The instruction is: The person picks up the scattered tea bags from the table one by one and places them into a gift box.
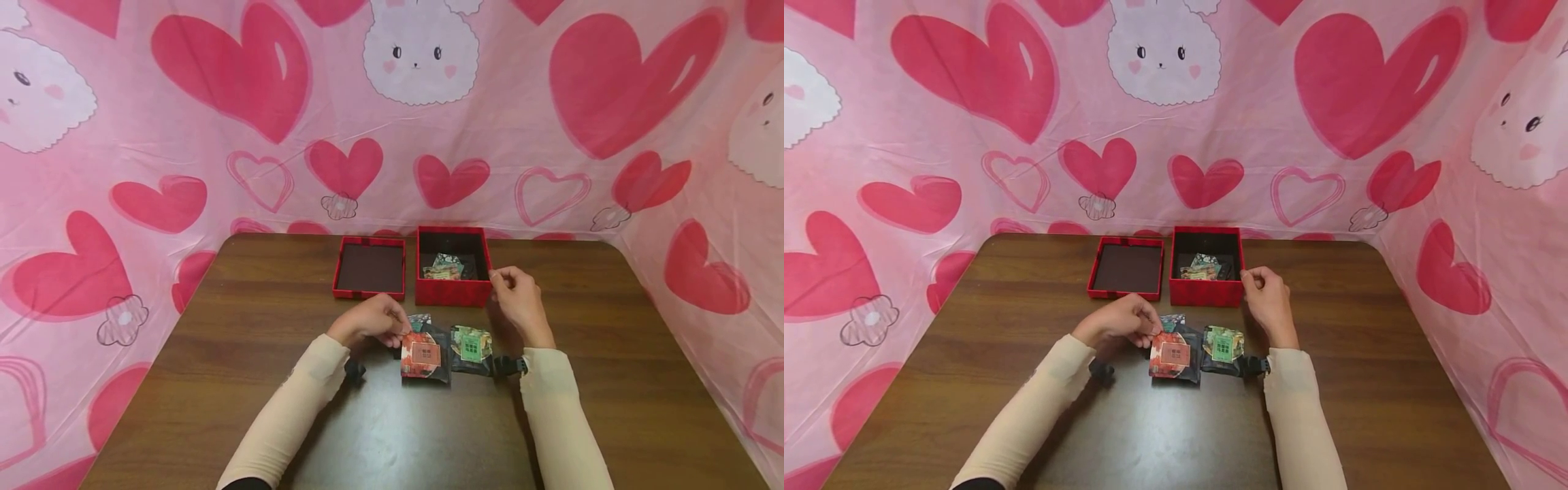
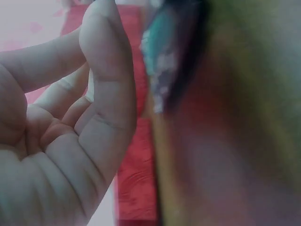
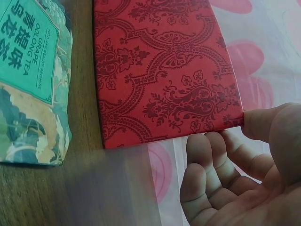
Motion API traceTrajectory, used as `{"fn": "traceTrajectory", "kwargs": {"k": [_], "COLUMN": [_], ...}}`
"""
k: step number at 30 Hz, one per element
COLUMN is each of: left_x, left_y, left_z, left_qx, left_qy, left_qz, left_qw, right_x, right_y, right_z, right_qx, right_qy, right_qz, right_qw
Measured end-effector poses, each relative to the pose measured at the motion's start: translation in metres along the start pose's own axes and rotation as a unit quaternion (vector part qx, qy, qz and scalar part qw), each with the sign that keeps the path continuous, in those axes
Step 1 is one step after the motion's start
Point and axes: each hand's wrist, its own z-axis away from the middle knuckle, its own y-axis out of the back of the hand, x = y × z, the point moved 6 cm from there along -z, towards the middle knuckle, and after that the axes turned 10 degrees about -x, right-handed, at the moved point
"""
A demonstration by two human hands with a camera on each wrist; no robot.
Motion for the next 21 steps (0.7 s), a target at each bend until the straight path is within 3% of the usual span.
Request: {"fn": "traceTrajectory", "kwargs": {"k": [8, 15, 21], "left_x": [0.030, 0.039, 0.050], "left_y": [0.016, 0.019, 0.029], "left_z": [0.010, 0.008, 0.002], "left_qx": [0.018, 0.015, 0.040], "left_qy": [-0.053, -0.056, -0.059], "left_qz": [0.000, -0.006, 0.000], "left_qw": [0.9984, 0.9983, 0.9974], "right_x": [0.000, -0.001, 0.000], "right_y": [-0.001, -0.001, 0.000], "right_z": [-0.001, 0.000, -0.001], "right_qx": [0.004, 0.006, 0.004], "right_qy": [0.003, 0.008, 0.009], "right_qz": [0.001, 0.007, 0.007], "right_qw": [1.000, 1.000, 1.000]}}
